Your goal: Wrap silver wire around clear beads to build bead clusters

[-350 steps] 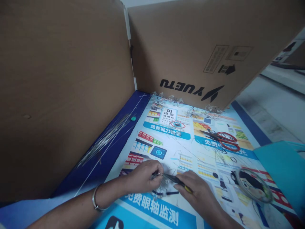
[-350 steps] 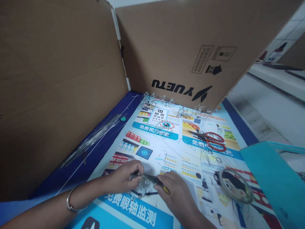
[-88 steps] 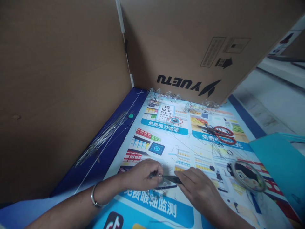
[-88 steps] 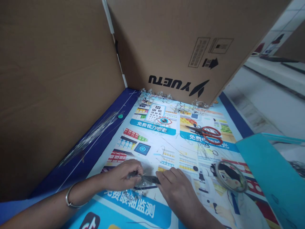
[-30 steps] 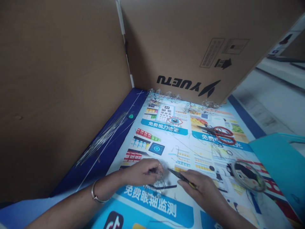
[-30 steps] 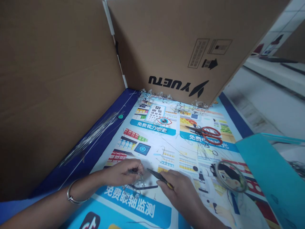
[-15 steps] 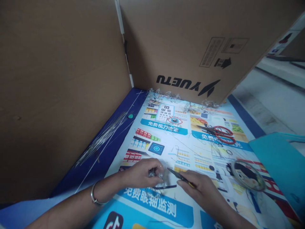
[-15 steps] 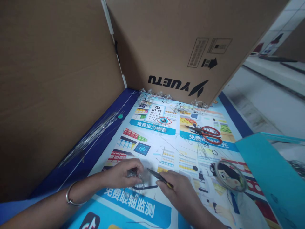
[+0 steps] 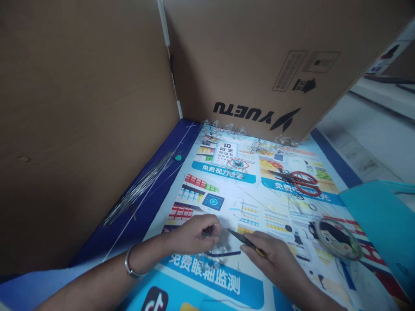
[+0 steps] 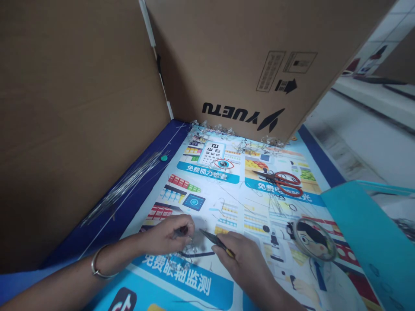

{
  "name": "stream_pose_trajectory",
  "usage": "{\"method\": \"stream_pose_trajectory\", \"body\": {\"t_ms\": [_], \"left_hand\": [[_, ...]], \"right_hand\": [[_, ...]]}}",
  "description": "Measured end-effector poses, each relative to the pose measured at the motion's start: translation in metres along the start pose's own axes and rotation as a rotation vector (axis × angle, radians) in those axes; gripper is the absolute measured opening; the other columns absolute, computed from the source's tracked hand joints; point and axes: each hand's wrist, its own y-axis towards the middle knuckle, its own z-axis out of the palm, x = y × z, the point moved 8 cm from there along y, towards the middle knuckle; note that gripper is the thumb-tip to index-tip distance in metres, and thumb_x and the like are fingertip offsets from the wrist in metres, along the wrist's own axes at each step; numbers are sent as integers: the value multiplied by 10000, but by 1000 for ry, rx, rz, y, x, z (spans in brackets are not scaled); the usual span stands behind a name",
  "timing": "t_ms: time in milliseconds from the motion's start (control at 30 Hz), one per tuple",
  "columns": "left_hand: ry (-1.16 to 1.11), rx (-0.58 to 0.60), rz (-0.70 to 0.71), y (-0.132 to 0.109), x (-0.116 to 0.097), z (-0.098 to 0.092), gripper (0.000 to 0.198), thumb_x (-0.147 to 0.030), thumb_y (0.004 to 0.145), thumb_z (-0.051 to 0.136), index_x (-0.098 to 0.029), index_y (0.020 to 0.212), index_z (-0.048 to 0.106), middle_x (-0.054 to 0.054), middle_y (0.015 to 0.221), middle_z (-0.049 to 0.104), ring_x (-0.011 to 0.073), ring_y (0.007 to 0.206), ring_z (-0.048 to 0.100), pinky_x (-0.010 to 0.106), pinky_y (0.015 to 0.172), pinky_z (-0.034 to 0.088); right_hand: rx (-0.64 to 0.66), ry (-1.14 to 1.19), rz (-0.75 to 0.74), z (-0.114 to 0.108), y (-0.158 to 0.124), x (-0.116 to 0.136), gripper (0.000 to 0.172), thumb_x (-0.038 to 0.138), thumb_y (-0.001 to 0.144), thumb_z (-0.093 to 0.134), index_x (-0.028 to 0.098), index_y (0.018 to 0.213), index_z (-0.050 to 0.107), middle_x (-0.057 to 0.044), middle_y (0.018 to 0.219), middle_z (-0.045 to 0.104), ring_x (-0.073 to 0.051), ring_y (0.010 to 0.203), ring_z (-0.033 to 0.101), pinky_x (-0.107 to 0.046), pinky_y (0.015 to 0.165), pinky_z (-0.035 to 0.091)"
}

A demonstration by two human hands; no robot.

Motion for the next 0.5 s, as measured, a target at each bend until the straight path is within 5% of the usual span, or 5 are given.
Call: {"method": "stream_pose_trajectory", "body": {"t_ms": [200,500], "left_hand": [[13,2,-56,0,-2,-4,87,-176,860,448,-154,825,525,-14,750,489,113,668,461,202,619,364],[44,-39,45,2,-8,-8,129,-200,901,400,-167,832,503,19,847,506,144,780,482,243,728,386]], "right_hand": [[-302,-248,-244,-10,-10,19,242,299,929,435,171,1008,624,-79,861,690,-203,758,635,-309,678,491],[-423,-346,-349,-14,-10,37,228,263,942,422,166,1003,619,-57,837,697,-189,741,629,-328,714,473]]}}
